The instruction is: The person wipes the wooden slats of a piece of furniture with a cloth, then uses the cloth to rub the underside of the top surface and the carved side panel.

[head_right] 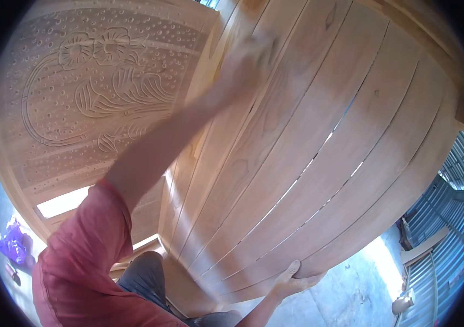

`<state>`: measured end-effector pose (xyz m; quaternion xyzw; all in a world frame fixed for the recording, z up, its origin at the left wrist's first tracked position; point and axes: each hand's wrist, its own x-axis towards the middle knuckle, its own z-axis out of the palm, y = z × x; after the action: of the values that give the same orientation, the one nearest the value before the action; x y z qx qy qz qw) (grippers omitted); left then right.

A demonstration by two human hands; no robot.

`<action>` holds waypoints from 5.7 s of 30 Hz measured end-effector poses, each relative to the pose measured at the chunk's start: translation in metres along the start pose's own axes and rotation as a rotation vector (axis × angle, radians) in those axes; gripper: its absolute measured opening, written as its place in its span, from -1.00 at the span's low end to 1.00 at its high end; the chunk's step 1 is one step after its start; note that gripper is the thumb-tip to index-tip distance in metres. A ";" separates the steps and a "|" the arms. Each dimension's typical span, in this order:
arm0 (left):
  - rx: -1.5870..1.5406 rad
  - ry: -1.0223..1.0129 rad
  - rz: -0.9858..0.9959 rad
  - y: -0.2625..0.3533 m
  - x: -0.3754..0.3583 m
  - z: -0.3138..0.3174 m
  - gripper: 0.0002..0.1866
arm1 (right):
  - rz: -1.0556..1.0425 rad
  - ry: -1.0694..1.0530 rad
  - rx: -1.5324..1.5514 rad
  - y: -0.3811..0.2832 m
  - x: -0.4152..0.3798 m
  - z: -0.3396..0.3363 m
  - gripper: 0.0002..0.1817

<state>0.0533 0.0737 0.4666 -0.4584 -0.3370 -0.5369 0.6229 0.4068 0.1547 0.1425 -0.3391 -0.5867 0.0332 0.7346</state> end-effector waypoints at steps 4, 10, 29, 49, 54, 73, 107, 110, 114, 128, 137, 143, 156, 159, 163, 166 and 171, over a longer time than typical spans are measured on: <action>-0.166 0.040 -0.024 0.035 -0.081 -0.043 -0.78 | -0.038 0.015 -0.043 0.009 -0.003 -0.003 -0.02; 0.199 -0.056 -0.118 -0.045 0.096 0.028 -0.80 | -0.017 0.006 -0.092 0.006 -0.001 -0.002 0.00; 0.185 -0.095 -0.269 -0.022 0.064 0.001 -0.76 | -0.049 0.021 -0.066 0.002 -0.004 0.002 -0.08; -0.013 0.126 0.204 -0.038 0.085 0.030 -0.78 | -0.011 0.043 -0.064 -0.002 -0.005 0.001 0.01; 0.236 -0.373 -0.084 -0.067 0.149 0.081 -0.76 | -0.056 0.002 -0.040 -0.001 0.001 0.000 0.01; -0.222 -0.036 0.004 0.008 0.024 -0.001 -0.74 | -0.053 0.024 -0.050 0.000 -0.002 0.001 -0.01; 0.095 -0.063 -0.233 -0.060 0.115 0.067 -0.64 | -0.022 -0.030 -0.106 0.005 -0.005 -0.005 -0.07; 0.069 -0.097 -0.304 -0.013 0.053 0.017 -0.78 | 0.029 -0.082 -0.008 -0.006 -0.001 -0.009 -0.07; 0.018 0.062 -0.255 0.039 -0.089 -0.049 -0.75 | 0.077 -0.117 0.027 -0.013 0.001 -0.012 -0.08; -0.907 -0.747 -1.572 0.157 -0.305 -0.246 -0.75 | 0.360 -0.942 0.507 -0.139 -0.116 0.038 -0.63; -0.630 -0.585 -1.518 0.141 -0.288 -0.287 -0.65 | 1.103 -1.158 1.091 -0.179 -0.130 0.081 -0.71; 0.297 -0.726 -0.782 0.076 -0.178 -0.390 -0.67 | -0.716 -0.431 0.112 -0.227 0.014 0.131 -0.86; 0.595 -1.139 -0.974 0.062 -0.220 -0.435 -0.32 | -1.569 -0.367 -0.422 -0.283 0.153 0.184 -0.55; 0.588 -1.106 -0.992 0.063 -0.222 -0.434 -0.32 | -1.586 -0.030 -0.439 -0.345 0.246 0.218 -0.62; 0.614 -1.129 -0.976 0.064 -0.220 -0.430 -0.34 | -1.387 0.038 -0.642 -0.404 0.304 0.229 -0.64; 0.591 -1.082 -0.917 0.061 -0.226 -0.435 -0.37 | -1.358 0.137 -0.632 -0.374 0.296 0.226 -0.67; 0.599 -1.117 -0.927 0.062 -0.223 -0.436 -0.38 | -1.540 0.287 -0.468 -0.396 0.328 0.248 -0.68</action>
<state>0.0389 -0.2529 0.0963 -0.2855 -0.8877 -0.3182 0.1708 0.1503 0.1115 0.6505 0.0137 -0.5471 -0.6479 0.5298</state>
